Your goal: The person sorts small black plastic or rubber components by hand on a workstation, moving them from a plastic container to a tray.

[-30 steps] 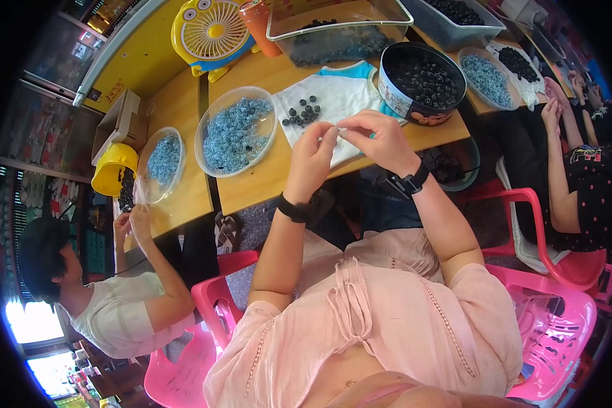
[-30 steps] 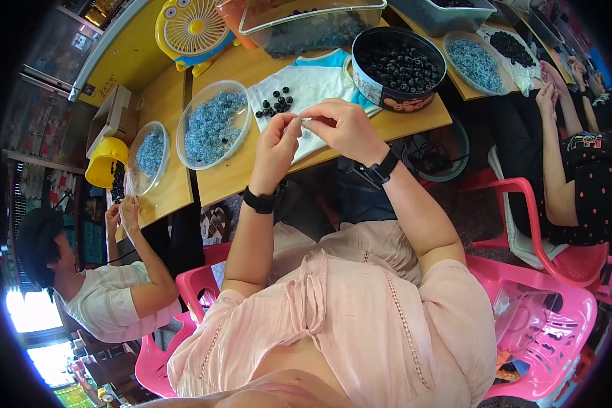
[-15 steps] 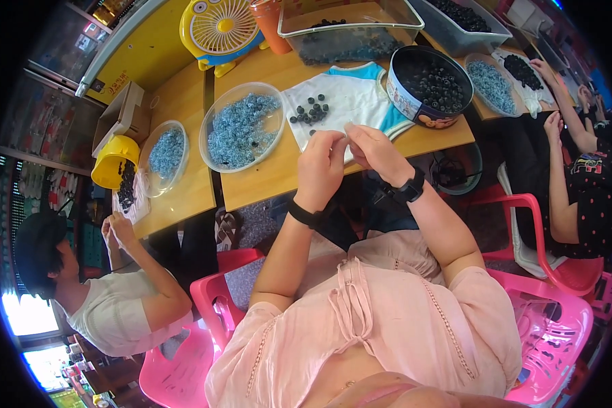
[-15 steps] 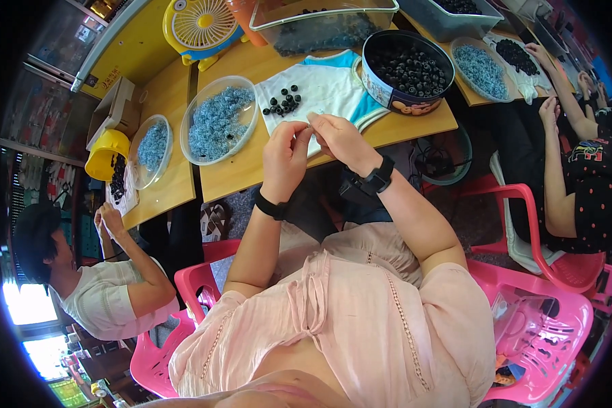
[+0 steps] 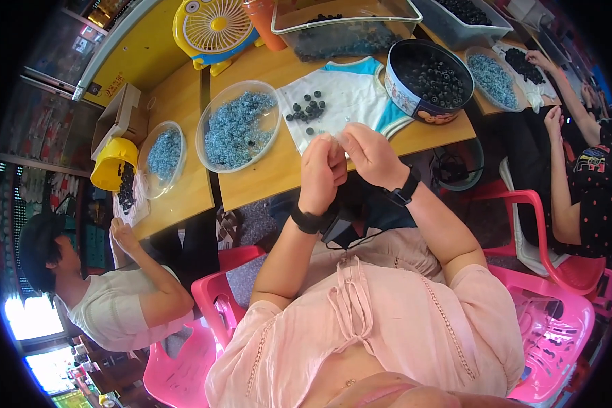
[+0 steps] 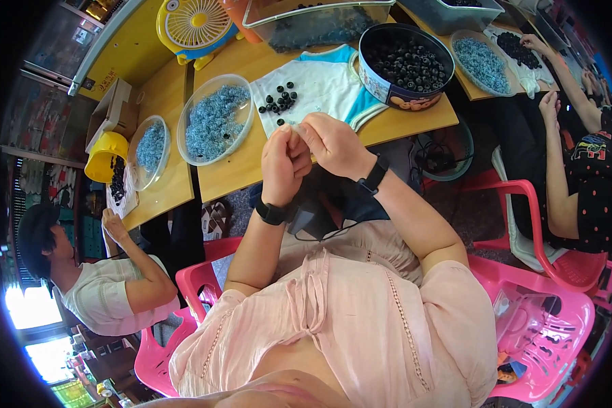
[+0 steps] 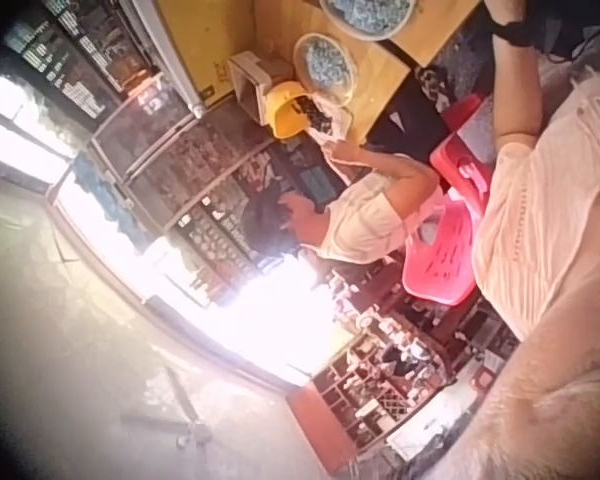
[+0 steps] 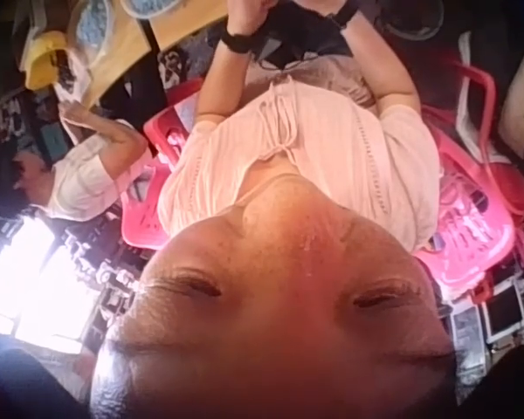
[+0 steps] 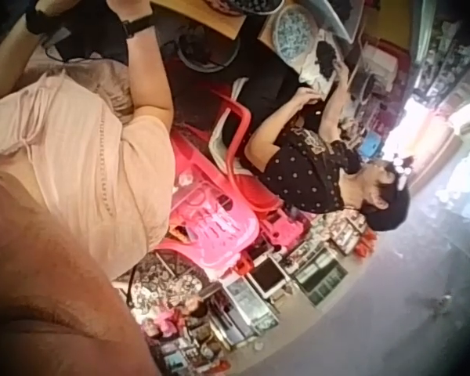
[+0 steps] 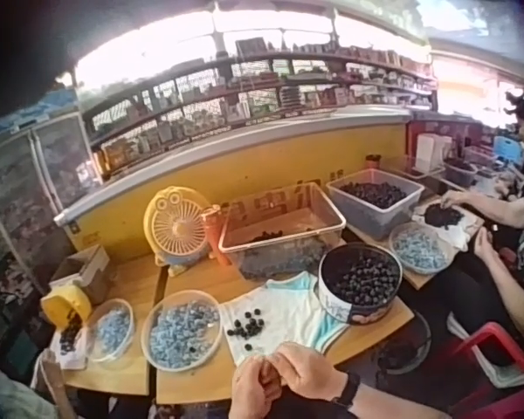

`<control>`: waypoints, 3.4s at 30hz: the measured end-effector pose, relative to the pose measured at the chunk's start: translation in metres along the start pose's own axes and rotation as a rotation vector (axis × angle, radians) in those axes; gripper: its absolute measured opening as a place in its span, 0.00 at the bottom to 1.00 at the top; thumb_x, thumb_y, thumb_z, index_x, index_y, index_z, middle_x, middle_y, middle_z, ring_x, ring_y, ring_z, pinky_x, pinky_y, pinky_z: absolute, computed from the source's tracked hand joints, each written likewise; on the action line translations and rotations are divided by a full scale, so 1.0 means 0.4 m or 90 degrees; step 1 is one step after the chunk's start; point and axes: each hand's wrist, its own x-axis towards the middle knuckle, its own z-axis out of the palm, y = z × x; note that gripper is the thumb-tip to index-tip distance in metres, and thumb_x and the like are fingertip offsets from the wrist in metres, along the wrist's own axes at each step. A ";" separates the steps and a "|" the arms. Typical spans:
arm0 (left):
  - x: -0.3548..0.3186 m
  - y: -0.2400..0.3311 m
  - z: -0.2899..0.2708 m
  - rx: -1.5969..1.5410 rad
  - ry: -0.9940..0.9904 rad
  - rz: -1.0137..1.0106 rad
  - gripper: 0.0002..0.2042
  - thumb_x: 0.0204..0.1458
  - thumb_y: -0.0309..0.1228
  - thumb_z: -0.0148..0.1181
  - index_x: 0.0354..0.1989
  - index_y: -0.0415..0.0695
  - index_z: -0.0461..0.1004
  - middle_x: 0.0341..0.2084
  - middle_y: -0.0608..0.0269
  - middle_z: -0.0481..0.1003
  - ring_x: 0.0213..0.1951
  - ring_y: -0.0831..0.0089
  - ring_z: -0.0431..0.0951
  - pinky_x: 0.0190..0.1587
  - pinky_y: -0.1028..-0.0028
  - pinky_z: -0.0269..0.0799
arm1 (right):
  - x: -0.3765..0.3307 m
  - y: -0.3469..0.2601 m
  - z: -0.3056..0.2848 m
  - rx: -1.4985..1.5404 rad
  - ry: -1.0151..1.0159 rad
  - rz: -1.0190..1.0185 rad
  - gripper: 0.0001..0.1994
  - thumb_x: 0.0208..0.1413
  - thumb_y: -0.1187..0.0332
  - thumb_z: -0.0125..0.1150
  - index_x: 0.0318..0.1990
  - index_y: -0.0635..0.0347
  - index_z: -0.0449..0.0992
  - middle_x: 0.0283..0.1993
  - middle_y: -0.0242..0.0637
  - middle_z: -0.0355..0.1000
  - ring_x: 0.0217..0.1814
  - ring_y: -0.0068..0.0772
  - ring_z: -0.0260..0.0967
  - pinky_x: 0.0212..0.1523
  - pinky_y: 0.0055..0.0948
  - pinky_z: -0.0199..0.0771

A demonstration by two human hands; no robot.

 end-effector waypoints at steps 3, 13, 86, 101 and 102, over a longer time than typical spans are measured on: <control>0.029 0.024 -0.039 0.010 -0.034 -0.042 0.16 0.64 0.38 0.48 0.24 0.43 0.66 0.17 0.71 0.63 0.18 0.78 0.63 0.20 0.76 0.58 | 0.018 0.009 -0.020 -0.036 0.042 -0.076 0.10 0.63 0.67 0.56 0.31 0.63 0.70 0.31 0.47 0.69 0.35 0.55 0.67 0.35 0.41 0.68; 0.157 0.075 -0.045 0.936 0.069 0.243 0.11 0.55 0.34 0.60 0.33 0.36 0.79 0.23 0.55 0.76 0.29 0.63 0.77 0.36 0.69 0.71 | 0.023 0.094 -0.098 -0.322 -0.009 0.044 0.07 0.57 0.69 0.60 0.39 0.61 0.79 0.38 0.42 0.75 0.41 0.47 0.73 0.41 0.38 0.73; 0.048 0.096 0.022 0.766 -0.002 0.376 0.06 0.54 0.24 0.65 0.38 0.37 0.78 0.31 0.61 0.76 0.25 0.76 0.71 0.29 0.78 0.67 | 0.051 0.015 -0.032 0.211 -0.076 0.245 0.18 0.68 0.57 0.49 0.32 0.64 0.71 0.21 0.34 0.66 0.22 0.26 0.62 0.25 0.29 0.62; 0.060 0.000 -0.062 0.609 0.077 0.246 0.15 0.66 0.36 0.48 0.33 0.37 0.72 0.22 0.58 0.70 0.25 0.67 0.71 0.30 0.67 0.67 | 0.041 0.027 0.012 0.025 -0.045 0.099 0.12 0.67 0.64 0.51 0.35 0.63 0.71 0.28 0.42 0.70 0.30 0.41 0.71 0.32 0.35 0.68; 0.061 -0.002 -0.062 0.499 0.081 0.178 0.16 0.67 0.38 0.47 0.32 0.39 0.71 0.21 0.62 0.68 0.23 0.72 0.68 0.27 0.70 0.64 | 0.041 0.028 0.012 -0.016 -0.011 0.048 0.10 0.65 0.65 0.52 0.36 0.63 0.72 0.31 0.44 0.72 0.34 0.46 0.71 0.34 0.36 0.69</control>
